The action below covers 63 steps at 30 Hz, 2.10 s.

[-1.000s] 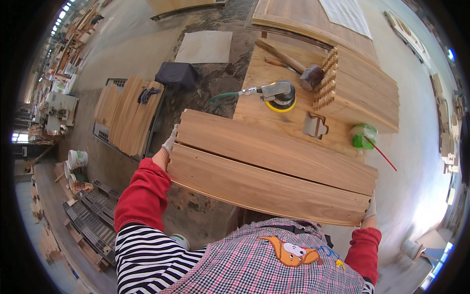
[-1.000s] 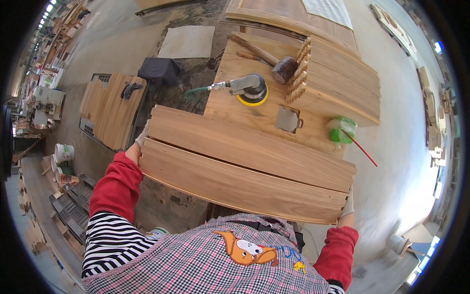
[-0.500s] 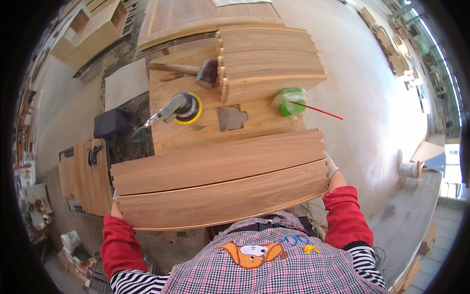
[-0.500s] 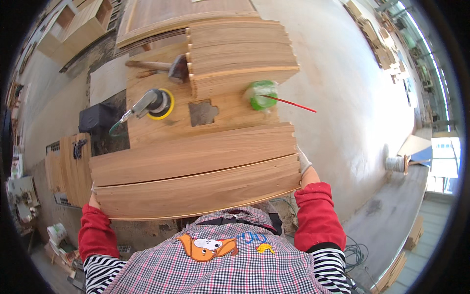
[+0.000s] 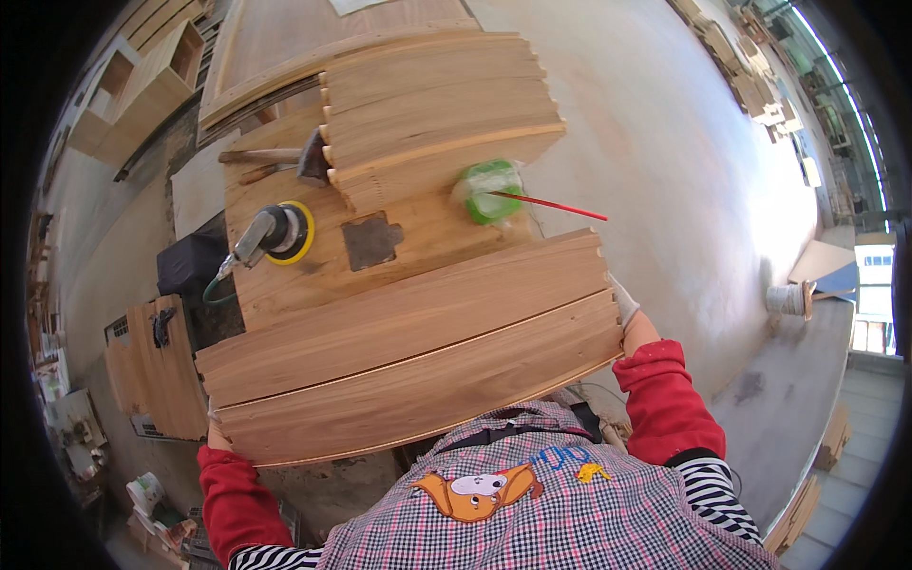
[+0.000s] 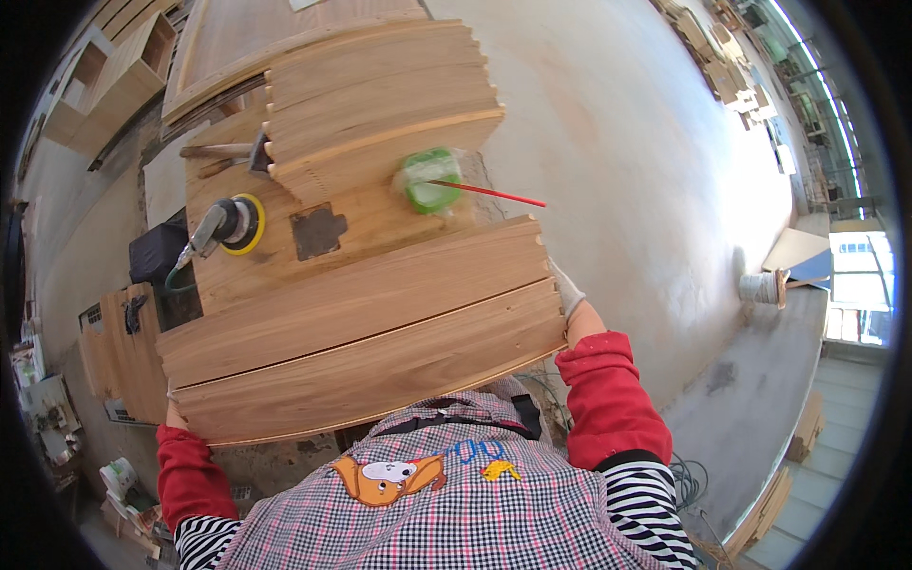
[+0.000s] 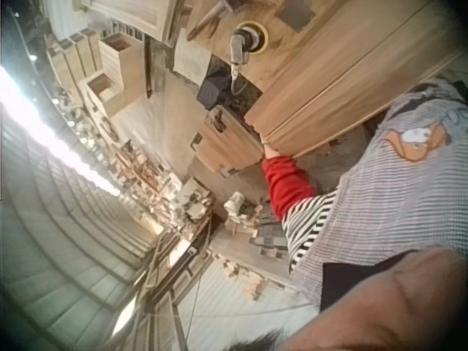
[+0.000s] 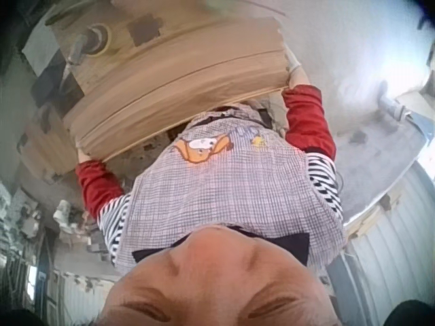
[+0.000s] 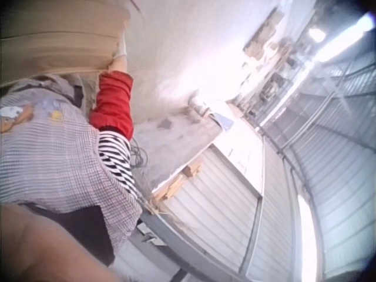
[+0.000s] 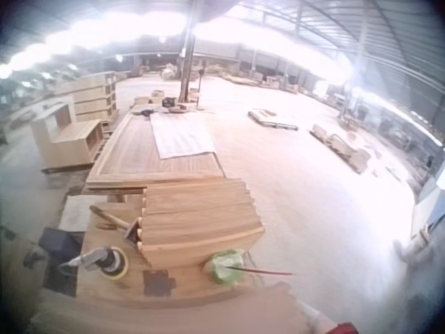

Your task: The person moves through a workshop, picks up wooden planks, and stacks them on a workbench. They then use a hammer to tap small wooden dowels into pre-drilled holes on the stacked planks.

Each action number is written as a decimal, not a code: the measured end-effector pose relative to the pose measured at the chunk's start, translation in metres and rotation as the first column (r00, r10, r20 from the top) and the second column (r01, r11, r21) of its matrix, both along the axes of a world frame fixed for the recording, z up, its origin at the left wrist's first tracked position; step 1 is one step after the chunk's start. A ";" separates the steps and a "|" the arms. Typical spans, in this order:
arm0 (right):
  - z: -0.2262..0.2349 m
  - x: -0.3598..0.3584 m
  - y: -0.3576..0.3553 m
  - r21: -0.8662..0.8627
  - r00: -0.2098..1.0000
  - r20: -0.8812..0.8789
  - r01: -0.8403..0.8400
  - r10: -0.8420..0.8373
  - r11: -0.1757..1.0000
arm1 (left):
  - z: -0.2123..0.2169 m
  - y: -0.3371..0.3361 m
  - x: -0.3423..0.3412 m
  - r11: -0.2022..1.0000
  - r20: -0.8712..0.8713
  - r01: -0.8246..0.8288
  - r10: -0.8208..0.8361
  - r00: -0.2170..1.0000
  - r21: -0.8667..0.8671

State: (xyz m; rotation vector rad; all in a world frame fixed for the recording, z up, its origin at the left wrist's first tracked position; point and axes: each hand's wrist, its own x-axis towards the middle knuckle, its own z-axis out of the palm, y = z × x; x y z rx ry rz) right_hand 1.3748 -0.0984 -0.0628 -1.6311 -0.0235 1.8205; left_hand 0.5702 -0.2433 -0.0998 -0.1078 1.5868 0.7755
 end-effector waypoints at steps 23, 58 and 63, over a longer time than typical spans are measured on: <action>0.008 -0.005 0.003 0.044 0.997 0.046 -0.071 0.069 0.997 | 0.006 0.008 0.008 0.999 0.034 0.025 -0.026 0.999 0.039; -0.015 0.021 -0.065 -0.150 0.960 0.280 0.059 -0.015 0.987 | 0.019 0.021 0.062 0.990 -0.075 0.125 -0.121 0.990 0.063; -0.006 0.014 -0.069 0.023 0.991 0.119 0.050 -0.053 0.998 | 0.007 0.033 0.042 0.990 -0.629 0.122 -0.140 0.765 -0.072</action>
